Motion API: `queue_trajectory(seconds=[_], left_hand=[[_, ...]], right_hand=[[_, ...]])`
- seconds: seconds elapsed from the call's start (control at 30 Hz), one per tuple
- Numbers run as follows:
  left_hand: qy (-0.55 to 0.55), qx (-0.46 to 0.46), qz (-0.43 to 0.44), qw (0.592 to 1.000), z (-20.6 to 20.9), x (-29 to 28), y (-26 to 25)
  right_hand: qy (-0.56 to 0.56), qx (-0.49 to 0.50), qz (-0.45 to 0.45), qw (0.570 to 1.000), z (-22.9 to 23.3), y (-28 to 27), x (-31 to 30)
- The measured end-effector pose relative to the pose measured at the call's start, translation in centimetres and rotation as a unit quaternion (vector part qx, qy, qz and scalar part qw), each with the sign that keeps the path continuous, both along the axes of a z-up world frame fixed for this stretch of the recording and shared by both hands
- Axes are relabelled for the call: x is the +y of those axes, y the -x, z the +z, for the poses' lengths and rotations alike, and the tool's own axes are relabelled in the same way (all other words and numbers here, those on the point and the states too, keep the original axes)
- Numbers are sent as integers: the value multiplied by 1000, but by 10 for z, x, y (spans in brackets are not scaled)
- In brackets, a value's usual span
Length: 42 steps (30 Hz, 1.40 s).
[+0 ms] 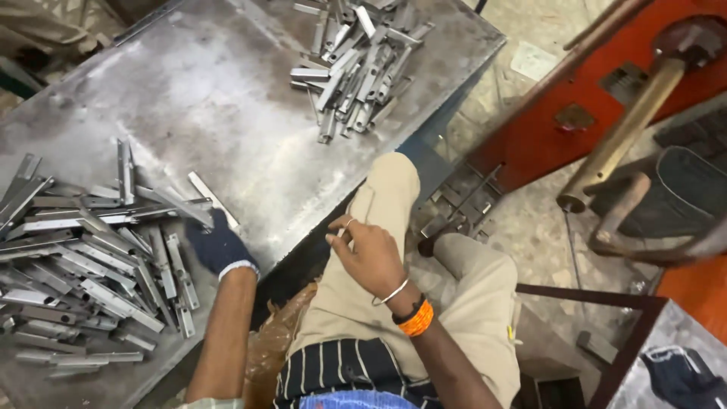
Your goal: Spot welding small metal bracket components at a manual workstation.
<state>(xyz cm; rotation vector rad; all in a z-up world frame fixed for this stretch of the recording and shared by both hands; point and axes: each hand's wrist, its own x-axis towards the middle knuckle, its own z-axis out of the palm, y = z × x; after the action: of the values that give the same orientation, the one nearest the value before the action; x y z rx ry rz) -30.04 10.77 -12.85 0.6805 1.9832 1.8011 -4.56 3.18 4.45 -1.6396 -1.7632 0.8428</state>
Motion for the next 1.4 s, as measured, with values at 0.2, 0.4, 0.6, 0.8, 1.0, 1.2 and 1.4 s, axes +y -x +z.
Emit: queue_trajectory(seconds=[0.2,0.4,0.6,0.8,1.0,1.2,1.4], left_hand=[[62,285,-72,954,39,-23,-14],[-7,185,-310,933,28,28,-97],[-20,308,-395,865,8,123,-163],[0,409,-361,838,3,217,-209],[52,547,-317,773,-34,267,-213],[74,533,-364,760,-7,256,-198],[202,319,-413,828,6,168,-138]], right_hand=[[-5,78,28,997,-55,3,17],[202,353,-44,912,-102,-6,87],[192,687,-84,696,-162,-51,109],[170,801,3,573,-150,-80,95],[181,811,0,557,-156,-86,101],[193,806,-4,560,-158,-83,106],[180,816,9,549,-160,-84,105]])
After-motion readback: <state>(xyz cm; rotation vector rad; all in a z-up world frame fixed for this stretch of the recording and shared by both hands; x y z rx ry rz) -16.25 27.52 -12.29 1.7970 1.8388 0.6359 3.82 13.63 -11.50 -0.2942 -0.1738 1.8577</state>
